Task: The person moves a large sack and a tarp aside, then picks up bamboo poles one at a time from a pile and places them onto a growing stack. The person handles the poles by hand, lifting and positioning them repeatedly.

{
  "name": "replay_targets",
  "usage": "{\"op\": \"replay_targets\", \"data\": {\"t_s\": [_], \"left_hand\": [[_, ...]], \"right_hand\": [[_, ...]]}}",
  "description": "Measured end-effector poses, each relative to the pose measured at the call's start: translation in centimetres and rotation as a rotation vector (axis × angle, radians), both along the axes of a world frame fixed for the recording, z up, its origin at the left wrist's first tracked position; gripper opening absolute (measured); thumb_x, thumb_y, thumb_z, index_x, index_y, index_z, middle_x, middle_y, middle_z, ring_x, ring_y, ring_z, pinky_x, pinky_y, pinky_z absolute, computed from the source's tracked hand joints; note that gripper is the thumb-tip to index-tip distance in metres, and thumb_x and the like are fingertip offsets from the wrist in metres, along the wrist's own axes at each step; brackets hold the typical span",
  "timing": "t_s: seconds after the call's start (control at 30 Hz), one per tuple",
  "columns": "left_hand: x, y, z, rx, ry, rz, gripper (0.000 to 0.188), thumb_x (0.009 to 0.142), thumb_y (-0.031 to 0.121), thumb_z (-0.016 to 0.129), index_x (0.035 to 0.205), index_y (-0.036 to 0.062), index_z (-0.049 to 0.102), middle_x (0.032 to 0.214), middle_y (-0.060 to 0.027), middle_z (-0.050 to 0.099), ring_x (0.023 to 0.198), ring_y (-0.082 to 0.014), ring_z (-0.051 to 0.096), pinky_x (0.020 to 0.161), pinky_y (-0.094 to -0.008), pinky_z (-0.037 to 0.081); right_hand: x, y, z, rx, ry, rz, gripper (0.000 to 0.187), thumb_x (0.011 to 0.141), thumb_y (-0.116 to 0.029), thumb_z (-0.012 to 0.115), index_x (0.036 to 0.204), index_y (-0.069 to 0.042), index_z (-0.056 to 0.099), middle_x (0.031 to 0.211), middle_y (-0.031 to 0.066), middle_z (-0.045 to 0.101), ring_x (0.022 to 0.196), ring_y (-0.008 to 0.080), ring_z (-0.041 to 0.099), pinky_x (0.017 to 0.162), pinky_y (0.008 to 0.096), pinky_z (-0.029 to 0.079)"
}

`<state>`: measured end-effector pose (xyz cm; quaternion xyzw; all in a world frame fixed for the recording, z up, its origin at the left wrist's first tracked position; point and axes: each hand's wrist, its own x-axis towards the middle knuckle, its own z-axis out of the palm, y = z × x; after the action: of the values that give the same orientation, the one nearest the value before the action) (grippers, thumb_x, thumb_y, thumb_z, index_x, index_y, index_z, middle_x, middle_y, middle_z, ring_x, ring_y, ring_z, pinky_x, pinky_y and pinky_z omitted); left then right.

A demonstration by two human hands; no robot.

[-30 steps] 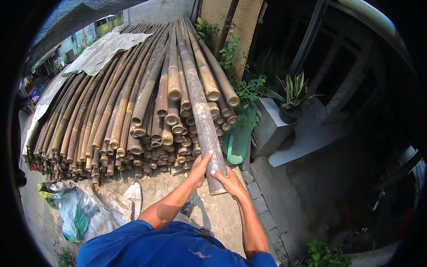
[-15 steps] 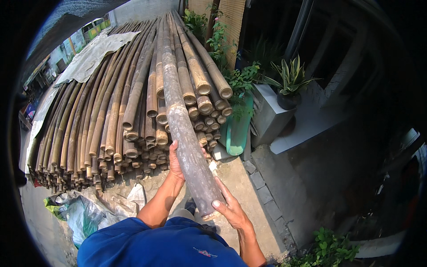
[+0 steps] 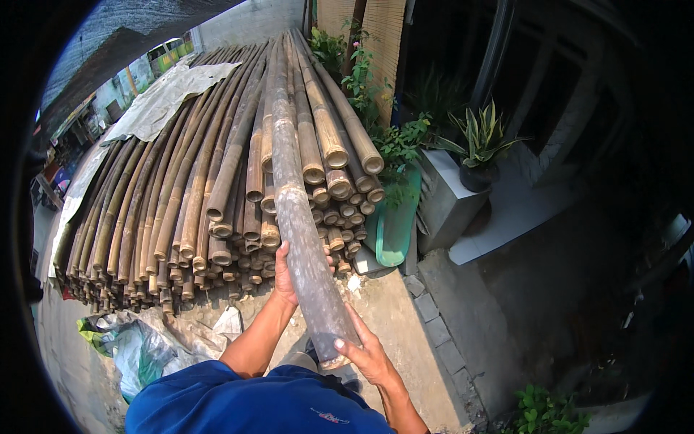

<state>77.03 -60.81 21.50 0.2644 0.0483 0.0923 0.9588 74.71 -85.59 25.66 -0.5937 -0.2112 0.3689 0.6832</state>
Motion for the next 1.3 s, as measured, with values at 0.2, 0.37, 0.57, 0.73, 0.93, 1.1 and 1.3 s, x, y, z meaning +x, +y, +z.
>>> {"op": "replay_targets", "data": {"t_s": [0.2, 0.37, 0.57, 0.73, 0.93, 1.1, 1.3], "left_hand": [[1.0, 2.2, 0.0, 0.053, 0.144, 0.126, 0.088, 0.081, 0.074, 0.064, 0.130, 0.0020, 0.055, 0.114, -0.0169, 0.066, 0.100, -0.0299, 0.068, 0.092, -0.0470, 0.057], [6.4, 9.9, 0.6, 0.075, 0.152, 0.169, 0.081, 0.084, 0.072, 0.062, 0.129, 0.0054, 0.059, 0.112, -0.0154, 0.069, 0.099, -0.0283, 0.069, 0.090, -0.0459, 0.058], [14.3, 18.6, 1.8, -0.072, 0.074, 0.021, 0.073, 0.085, 0.065, 0.065, 0.122, 0.0023, 0.060, 0.103, -0.0185, 0.070, 0.090, -0.0308, 0.071, 0.082, -0.0484, 0.060], [14.8, 17.1, 0.7, 0.001, 0.088, 0.093, 0.071, 0.083, 0.062, 0.067, 0.117, 0.0006, 0.057, 0.092, -0.0183, 0.068, 0.081, -0.0321, 0.071, 0.073, -0.0476, 0.062], [5.5, 3.9, 0.7, 0.185, 0.152, 0.154, 0.065, 0.091, 0.046, 0.071, 0.131, 0.0017, 0.045, 0.117, -0.0132, 0.058, 0.111, -0.0230, 0.060, 0.098, -0.0428, 0.052], [-1.3, -1.8, -0.2, 0.549, 0.132, -0.570, 0.092, 0.092, 0.056, 0.067, 0.157, 0.0057, 0.025, 0.143, -0.0180, 0.048, 0.138, -0.0301, 0.043, 0.110, -0.0467, 0.042], [4.8, 11.1, -5.2, 0.475, 0.232, -0.651, 0.103, 0.088, 0.066, 0.067, 0.159, 0.0070, 0.021, 0.147, -0.0204, 0.045, 0.135, -0.0328, 0.047, 0.106, -0.0487, 0.045]], "right_hand": [[0.1, -0.1, -0.4, 0.020, 0.024, -0.004, 0.096, 0.082, -0.034, 0.071, 0.157, 0.006, 0.026, 0.160, 0.0255, 0.031, 0.150, 0.0334, 0.029, 0.122, 0.0390, 0.020], [-0.4, 0.3, 0.4, -0.010, 0.072, -0.090, 0.103, 0.075, -0.039, 0.074, 0.157, 0.005, 0.028, 0.159, 0.0247, 0.033, 0.150, 0.0316, 0.028, 0.123, 0.0380, 0.017], [-1.7, -0.9, -0.5, -0.055, 0.110, -0.213, 0.097, 0.077, -0.037, 0.071, 0.155, 0.006, 0.033, 0.158, 0.0241, 0.036, 0.149, 0.0310, 0.031, 0.122, 0.0373, 0.018], [-2.2, -3.9, 1.6, -0.338, 0.007, -0.201, 0.070, 0.089, -0.043, 0.071, 0.143, -0.001, 0.054, 0.132, 0.0218, 0.062, 0.126, 0.0340, 0.055, 0.106, 0.0482, 0.042], [7.7, 0.4, 11.0, -0.992, -0.484, -0.168, 0.098, 0.081, -0.051, 0.076, 0.152, 0.005, 0.038, 0.116, 0.0273, 0.069, 0.097, 0.0326, 0.073, 0.091, 0.0406, 0.054], [14.1, 12.5, 7.0, -0.822, -0.514, -0.007, 0.108, 0.078, -0.059, 0.075, 0.157, -0.001, 0.030, 0.129, 0.0300, 0.061, 0.117, 0.0381, 0.064, 0.099, 0.0426, 0.050], [10.5, 8.2, 4.1, -0.797, -0.053, -0.150, 0.086, 0.072, -0.039, 0.082, 0.142, 0.000, 0.051, 0.125, 0.0184, 0.066, 0.118, 0.0288, 0.060, 0.105, 0.0385, 0.044]]}}
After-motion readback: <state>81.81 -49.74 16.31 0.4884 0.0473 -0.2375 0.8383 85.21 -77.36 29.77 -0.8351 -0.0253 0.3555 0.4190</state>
